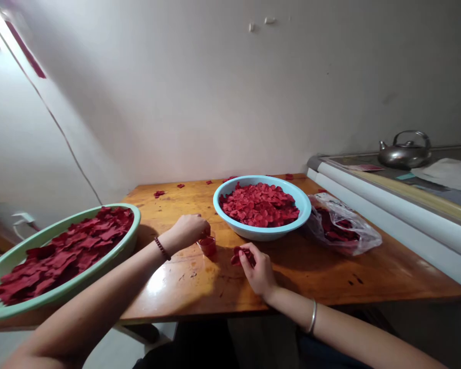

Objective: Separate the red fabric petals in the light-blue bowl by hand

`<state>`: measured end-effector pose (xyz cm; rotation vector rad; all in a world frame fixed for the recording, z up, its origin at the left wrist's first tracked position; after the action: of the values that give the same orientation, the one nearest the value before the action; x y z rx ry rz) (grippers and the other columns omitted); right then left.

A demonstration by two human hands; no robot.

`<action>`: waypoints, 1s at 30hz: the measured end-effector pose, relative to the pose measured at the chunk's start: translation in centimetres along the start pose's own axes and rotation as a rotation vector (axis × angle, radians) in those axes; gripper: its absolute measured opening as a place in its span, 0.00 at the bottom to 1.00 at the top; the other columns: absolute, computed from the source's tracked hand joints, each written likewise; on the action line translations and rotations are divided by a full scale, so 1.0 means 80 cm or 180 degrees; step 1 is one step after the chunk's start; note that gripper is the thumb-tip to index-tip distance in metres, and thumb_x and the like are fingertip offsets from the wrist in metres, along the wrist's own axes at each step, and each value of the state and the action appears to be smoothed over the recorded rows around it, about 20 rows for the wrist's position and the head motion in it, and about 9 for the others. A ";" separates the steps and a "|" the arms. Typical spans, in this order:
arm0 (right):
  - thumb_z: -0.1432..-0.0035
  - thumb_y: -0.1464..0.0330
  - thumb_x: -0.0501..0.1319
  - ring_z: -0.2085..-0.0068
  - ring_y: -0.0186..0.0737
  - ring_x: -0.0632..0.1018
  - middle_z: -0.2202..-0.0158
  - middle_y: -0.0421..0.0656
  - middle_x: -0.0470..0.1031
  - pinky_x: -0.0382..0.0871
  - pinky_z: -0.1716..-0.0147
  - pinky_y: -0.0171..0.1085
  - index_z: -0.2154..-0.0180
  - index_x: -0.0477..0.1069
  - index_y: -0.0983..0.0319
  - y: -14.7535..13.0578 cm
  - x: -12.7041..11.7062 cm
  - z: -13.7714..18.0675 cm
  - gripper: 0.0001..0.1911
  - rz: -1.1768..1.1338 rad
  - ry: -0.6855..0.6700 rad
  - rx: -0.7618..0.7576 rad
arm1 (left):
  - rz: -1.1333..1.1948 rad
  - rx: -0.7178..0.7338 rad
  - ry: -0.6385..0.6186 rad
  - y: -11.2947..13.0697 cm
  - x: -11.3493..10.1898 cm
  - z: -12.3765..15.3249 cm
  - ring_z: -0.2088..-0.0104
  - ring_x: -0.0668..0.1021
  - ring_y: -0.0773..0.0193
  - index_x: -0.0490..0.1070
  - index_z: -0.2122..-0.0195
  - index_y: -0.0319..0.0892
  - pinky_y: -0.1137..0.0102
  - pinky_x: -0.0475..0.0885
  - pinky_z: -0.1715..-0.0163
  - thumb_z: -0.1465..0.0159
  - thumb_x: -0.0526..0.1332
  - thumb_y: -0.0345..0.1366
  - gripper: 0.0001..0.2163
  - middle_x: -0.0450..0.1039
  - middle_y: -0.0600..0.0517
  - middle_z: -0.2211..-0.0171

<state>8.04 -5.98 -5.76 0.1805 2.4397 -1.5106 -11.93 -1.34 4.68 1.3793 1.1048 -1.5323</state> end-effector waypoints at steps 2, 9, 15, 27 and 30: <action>0.36 0.61 0.54 0.70 0.41 0.82 0.70 0.45 0.81 0.74 0.69 0.35 0.64 0.70 0.60 0.002 0.001 0.000 0.11 0.0011 -0.0018 -0.0014 | -0.0116 0.0096 -0.0171 0.006 0.004 0.001 0.70 0.79 0.58 0.81 0.70 0.47 0.71 0.65 0.72 0.41 0.64 0.31 0.06 0.78 0.46 0.70; 0.36 0.61 0.54 0.70 0.40 0.82 0.72 0.44 0.81 0.73 0.69 0.34 0.64 0.69 0.60 -0.001 -0.002 0.002 0.11 0.0007 0.0022 -0.0064 | -0.0302 0.0053 -0.0339 0.015 0.010 0.001 0.70 0.80 0.56 0.81 0.70 0.43 0.72 0.64 0.74 0.42 0.62 0.27 0.08 0.80 0.45 0.70; 0.36 0.60 0.54 0.71 0.41 0.82 0.72 0.45 0.81 0.73 0.70 0.34 0.65 0.69 0.60 -0.001 -0.003 0.002 0.12 -0.0010 0.0053 -0.0064 | -0.0262 0.0046 -0.0318 0.016 0.011 -0.002 0.71 0.79 0.57 0.80 0.73 0.43 0.72 0.64 0.73 0.43 0.63 0.27 0.07 0.79 0.46 0.72; 0.36 0.60 0.54 0.72 0.40 0.81 0.73 0.44 0.80 0.73 0.71 0.33 0.66 0.70 0.60 0.001 -0.003 0.002 0.12 0.0106 0.0068 -0.0014 | 0.0705 0.0162 0.0061 -0.023 0.026 -0.001 0.68 0.79 0.60 0.82 0.64 0.47 0.71 0.66 0.70 0.41 0.59 0.28 0.12 0.81 0.49 0.67; 0.37 0.60 0.54 0.72 0.40 0.82 0.73 0.44 0.81 0.72 0.71 0.34 0.66 0.70 0.60 0.000 -0.004 0.002 0.12 0.0146 0.0051 -0.0021 | 0.1426 0.0278 0.0095 -0.038 0.032 -0.007 0.69 0.78 0.63 0.82 0.63 0.46 0.72 0.67 0.68 0.40 0.59 0.31 0.11 0.82 0.50 0.66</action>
<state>8.36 -6.10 -5.71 0.2466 2.4356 -1.4872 -14.87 0.12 2.43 1.5855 0.6883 -1.2451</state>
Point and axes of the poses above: each hand's wrist, its own z-axis away from the middle knuckle, its own x-axis out of the palm, y = z × x, the point moved 3 cm from there along -z, towards the middle knuckle
